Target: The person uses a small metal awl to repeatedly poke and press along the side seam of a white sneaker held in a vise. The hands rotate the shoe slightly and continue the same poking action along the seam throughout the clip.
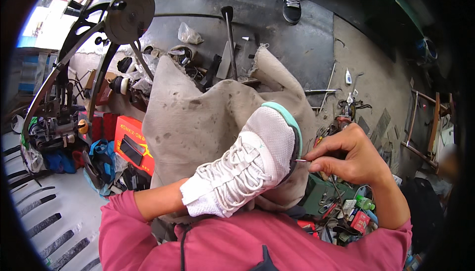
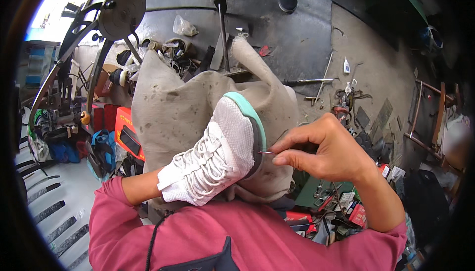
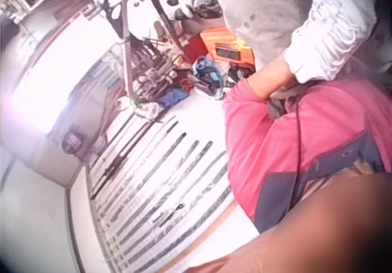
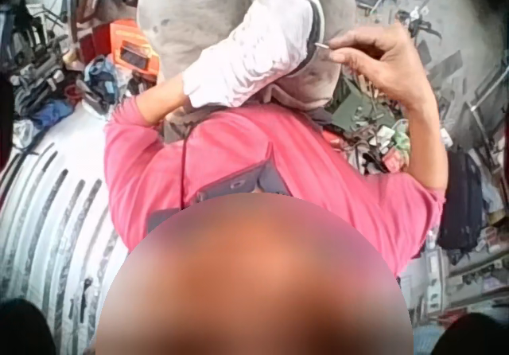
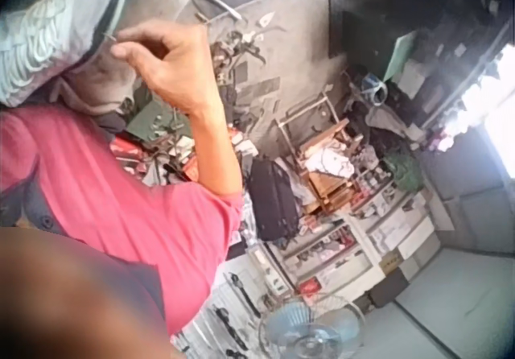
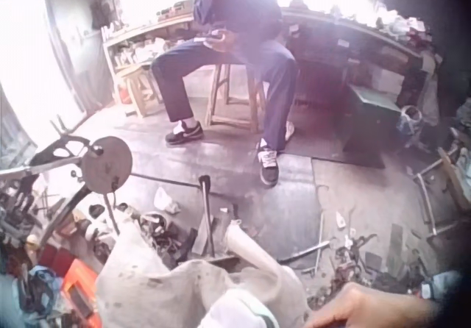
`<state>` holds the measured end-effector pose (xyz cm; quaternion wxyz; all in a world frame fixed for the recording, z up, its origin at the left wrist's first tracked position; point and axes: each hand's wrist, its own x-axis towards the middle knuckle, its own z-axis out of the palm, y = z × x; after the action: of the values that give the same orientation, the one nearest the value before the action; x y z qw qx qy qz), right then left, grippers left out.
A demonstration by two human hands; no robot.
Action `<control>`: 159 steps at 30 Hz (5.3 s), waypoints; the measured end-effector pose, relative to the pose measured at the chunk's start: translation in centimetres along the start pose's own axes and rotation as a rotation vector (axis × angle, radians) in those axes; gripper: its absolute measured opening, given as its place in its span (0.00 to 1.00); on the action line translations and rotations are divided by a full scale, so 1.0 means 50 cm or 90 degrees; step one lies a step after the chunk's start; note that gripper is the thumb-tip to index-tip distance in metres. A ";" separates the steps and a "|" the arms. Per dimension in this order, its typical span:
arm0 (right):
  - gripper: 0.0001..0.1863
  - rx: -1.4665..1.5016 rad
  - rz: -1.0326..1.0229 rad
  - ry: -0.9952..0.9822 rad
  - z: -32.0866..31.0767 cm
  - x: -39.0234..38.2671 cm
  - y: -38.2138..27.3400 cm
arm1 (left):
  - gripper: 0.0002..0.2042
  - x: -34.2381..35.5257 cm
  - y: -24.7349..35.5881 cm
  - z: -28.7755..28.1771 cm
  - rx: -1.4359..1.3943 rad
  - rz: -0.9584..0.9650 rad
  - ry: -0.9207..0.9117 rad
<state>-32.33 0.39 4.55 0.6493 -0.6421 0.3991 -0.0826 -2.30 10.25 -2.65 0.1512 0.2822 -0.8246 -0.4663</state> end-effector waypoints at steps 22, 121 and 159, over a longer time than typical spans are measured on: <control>0.10 0.188 0.049 -0.017 0.044 0.054 0.024 | 0.27 -0.099 -0.002 0.013 -0.029 -0.138 -0.027; 0.33 -0.427 -0.220 0.337 0.081 0.108 0.062 | 0.29 -0.028 -0.064 0.087 0.182 -0.169 0.193; 0.30 -0.192 -0.245 0.590 0.236 0.111 0.053 | 0.08 -0.282 0.080 0.146 0.008 -0.330 0.465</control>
<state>-22.35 6.47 -1.82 0.2781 -0.6865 0.5267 -0.4172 3.85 25.40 -2.84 0.3093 0.6265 -0.6221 -0.3532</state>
